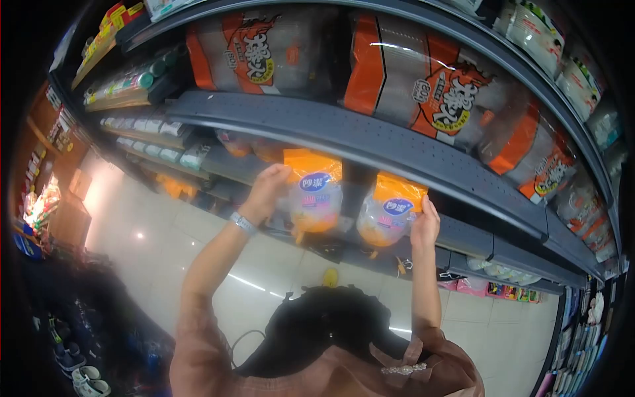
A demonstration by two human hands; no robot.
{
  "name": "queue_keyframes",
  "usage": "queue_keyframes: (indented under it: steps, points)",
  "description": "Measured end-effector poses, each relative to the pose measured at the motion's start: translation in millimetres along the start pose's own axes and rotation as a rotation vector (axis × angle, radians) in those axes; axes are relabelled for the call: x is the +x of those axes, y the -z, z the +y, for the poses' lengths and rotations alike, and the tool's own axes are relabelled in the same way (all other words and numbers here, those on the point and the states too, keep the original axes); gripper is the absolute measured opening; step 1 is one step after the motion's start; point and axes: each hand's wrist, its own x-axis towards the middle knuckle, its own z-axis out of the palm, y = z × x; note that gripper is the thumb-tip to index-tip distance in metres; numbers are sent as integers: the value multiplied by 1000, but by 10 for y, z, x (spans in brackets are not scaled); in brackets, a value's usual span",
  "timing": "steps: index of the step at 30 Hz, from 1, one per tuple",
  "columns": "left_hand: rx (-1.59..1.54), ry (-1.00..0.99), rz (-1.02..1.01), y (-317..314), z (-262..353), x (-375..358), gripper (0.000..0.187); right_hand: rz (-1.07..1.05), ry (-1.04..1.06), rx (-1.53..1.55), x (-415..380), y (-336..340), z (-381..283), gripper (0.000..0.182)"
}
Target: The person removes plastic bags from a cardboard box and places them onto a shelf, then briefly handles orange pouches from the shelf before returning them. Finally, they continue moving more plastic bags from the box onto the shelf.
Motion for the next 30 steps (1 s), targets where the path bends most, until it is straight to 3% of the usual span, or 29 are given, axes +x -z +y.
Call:
queue_keyframes:
  steps: [3,4,7,9,10,14,16,17,19,20,22,23,25,30]
  points:
    - [-14,-53,-15,5,124,403,14,83,58,-76,542,-134,259,24]
    - [-15,-73,4,34,128,531,12,153,16,138,666,-251,323,29]
    - [-7,-141,-1,346,-72,1087,16,111,-26,24,1133,-390,601,37]
    - [479,-556,10,772,-454,1634,24,77,-30,-183,1208,-376,829,38]
    - [110,-217,152,703,-398,1645,31,63,-31,-284,1296,-412,943,39]
    - [-21,-140,95,802,-462,1825,40,-5,-7,-677,989,-117,1250,42]
    - [194,-366,262,741,-494,1742,41,-31,10,-869,957,-15,1351,43]
    - [194,-363,248,705,-470,1639,41,-17,15,-870,874,-35,1326,43]
    - [563,-601,244,603,-343,1366,42,-118,69,-922,695,-144,1187,48]
    - [562,-603,227,528,-332,1255,42,-102,75,-922,684,-137,1194,48]
    - [763,-769,491,412,-373,1028,37,-78,-82,-829,651,-113,1263,43]
    - [762,-769,484,474,-474,954,37,-72,-80,-829,648,-135,1304,43]
    - [996,-536,33,638,-673,914,42,-48,-57,-1059,700,-253,1410,29]
    - [1160,-535,-38,432,-562,923,48,67,-5,-1057,705,-600,1706,29]
